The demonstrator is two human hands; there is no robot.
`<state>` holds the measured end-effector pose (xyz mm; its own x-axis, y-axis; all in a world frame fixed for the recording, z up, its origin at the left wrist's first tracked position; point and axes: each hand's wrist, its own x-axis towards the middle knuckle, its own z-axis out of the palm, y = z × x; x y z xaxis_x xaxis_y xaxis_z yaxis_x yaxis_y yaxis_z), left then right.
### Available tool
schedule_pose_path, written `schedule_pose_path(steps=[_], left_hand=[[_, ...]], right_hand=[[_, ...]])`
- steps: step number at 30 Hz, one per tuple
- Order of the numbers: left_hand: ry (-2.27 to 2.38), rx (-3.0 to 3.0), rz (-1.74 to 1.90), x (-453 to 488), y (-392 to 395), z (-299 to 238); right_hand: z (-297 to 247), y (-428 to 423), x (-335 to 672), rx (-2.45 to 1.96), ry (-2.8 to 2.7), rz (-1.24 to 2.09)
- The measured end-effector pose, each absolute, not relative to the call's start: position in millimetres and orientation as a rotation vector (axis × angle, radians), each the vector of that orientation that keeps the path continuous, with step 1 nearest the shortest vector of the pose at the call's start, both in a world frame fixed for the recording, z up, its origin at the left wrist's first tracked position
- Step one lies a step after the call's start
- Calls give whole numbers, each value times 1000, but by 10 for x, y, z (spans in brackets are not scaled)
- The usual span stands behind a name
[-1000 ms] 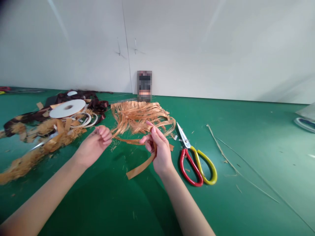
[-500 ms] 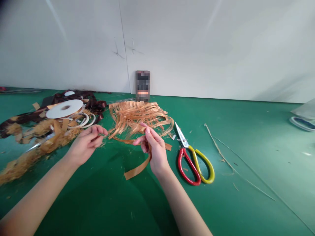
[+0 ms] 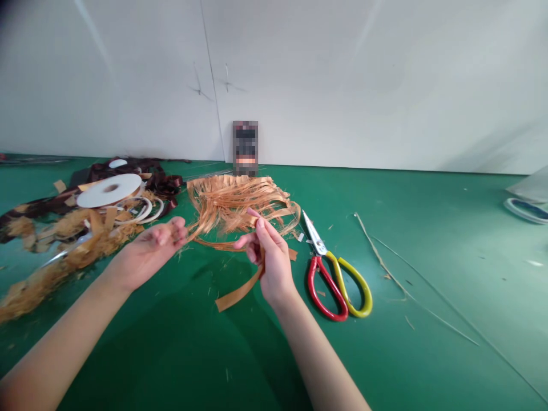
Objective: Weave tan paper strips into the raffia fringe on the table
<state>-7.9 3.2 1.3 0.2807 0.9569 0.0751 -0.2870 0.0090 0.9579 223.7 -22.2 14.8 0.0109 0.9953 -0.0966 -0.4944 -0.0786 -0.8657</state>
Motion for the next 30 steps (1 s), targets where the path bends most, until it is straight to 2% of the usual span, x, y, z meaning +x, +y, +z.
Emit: schedule_pose_path(steps=[3, 8, 15, 23, 27, 30], left_hand=[[622, 833, 1334, -69, 61, 32], [684, 539, 1478, -91, 64, 98], [414, 334, 1172, -83, 4, 174], [780, 753, 810, -101, -15, 91], [805, 945, 546, -82, -45, 104], [730, 927, 564, -87, -50, 83]], right_hand=[[133, -208, 2231, -896, -740, 1463], [125, -215, 2214, -913, -767, 1468], [137, -233, 2214, -902, -774, 1463], [135, -212, 2207, -914, -776, 1447], [134, -205, 2209, -916, -774, 1446], [115, -199, 2215, -912, -757, 1450]])
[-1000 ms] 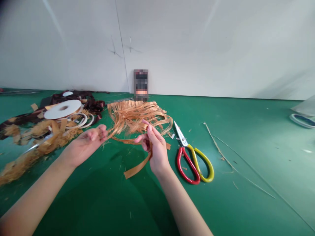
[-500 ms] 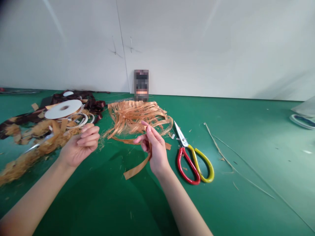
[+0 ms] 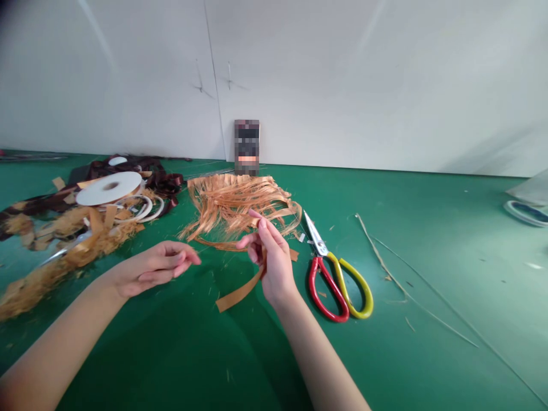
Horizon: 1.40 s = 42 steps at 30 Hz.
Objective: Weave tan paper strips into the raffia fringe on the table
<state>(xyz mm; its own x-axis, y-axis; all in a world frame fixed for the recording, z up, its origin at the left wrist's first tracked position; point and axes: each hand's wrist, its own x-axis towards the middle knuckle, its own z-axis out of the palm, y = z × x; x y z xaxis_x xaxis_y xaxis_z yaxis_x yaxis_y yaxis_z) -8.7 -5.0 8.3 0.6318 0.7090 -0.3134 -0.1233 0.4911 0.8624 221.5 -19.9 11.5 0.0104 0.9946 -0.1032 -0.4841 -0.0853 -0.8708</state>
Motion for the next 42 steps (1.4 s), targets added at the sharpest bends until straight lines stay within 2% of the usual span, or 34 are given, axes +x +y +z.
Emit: schedule_pose_path(steps=[9, 14, 17, 21, 26, 30, 35, 42], left_hand=[[562, 558, 1197, -48, 45, 42], [509, 314, 1403, -84, 65, 136], [497, 288, 1339, -94, 38, 208], [722, 682, 1132, -72, 13, 159], [1122, 1222, 693, -34, 8, -9], [1107, 1281, 467, -26, -5, -10], [824, 1089, 658, -62, -4, 17], [658, 840, 1011, -63, 56, -3]], right_hand=[[72, -210, 2166, -1024, -841, 1411], [40, -215, 2144, -1173, -981, 1274], [18, -207, 2146, -1175, -997, 1275], [20, -199, 2144, -1166, -989, 1308], [54, -208, 2144, -1155, -947, 1333], [72, -206, 2169, -1152, -847, 1343], [66, -178, 2203, -1153, -743, 1346], [39, -185, 2206, -1140, -715, 1419]])
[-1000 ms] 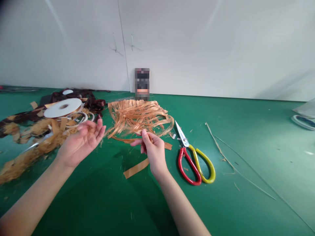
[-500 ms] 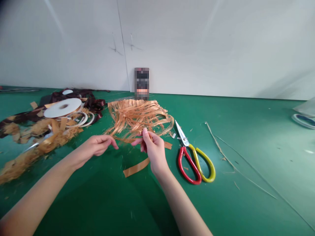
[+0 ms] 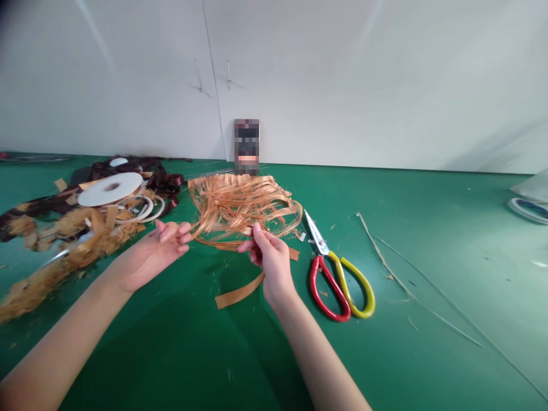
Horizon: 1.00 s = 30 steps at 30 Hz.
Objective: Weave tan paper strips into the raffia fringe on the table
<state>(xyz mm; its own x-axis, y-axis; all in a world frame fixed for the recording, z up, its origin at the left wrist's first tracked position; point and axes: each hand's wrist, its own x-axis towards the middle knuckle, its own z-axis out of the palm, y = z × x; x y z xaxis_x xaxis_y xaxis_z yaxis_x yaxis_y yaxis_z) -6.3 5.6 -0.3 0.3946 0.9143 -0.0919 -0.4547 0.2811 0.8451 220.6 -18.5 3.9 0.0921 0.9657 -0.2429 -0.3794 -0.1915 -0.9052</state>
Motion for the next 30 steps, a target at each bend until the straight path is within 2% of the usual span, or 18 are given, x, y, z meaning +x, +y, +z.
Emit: schedule_pose_path(steps=[9, 14, 20, 30], left_hand=[[384, 243, 1289, -53, 77, 61], [338, 153, 1237, -33, 38, 161], [335, 287, 1084, -39, 13, 147], [730, 911, 669, -48, -35, 66]], right_hand=[[70, -207, 2174, -1101, -763, 1548], [64, -192, 2199, -1026, -688, 1614], [81, -177, 2222, -910, -553, 1666], [105, -161, 2237, -756, -409, 1727]])
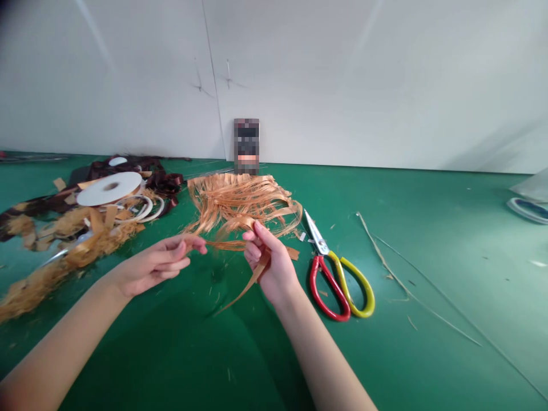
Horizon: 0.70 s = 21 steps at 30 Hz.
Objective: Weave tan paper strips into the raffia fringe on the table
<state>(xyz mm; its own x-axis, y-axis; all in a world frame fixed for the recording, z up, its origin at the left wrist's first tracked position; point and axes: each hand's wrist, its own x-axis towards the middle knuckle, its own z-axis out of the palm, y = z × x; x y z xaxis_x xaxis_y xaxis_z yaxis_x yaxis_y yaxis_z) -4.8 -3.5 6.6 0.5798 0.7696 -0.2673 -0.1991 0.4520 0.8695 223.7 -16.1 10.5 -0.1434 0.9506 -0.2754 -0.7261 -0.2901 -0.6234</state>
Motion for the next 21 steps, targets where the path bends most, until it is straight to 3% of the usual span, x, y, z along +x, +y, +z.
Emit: schedule_pose_path(steps=[11, 21], left_hand=[[710, 975, 486, -33, -49, 45], [527, 579, 1176, -33, 36, 78]], right_hand=[[90, -158, 2229, -689, -353, 1777], [92, -148, 2256, -691, -309, 1755]])
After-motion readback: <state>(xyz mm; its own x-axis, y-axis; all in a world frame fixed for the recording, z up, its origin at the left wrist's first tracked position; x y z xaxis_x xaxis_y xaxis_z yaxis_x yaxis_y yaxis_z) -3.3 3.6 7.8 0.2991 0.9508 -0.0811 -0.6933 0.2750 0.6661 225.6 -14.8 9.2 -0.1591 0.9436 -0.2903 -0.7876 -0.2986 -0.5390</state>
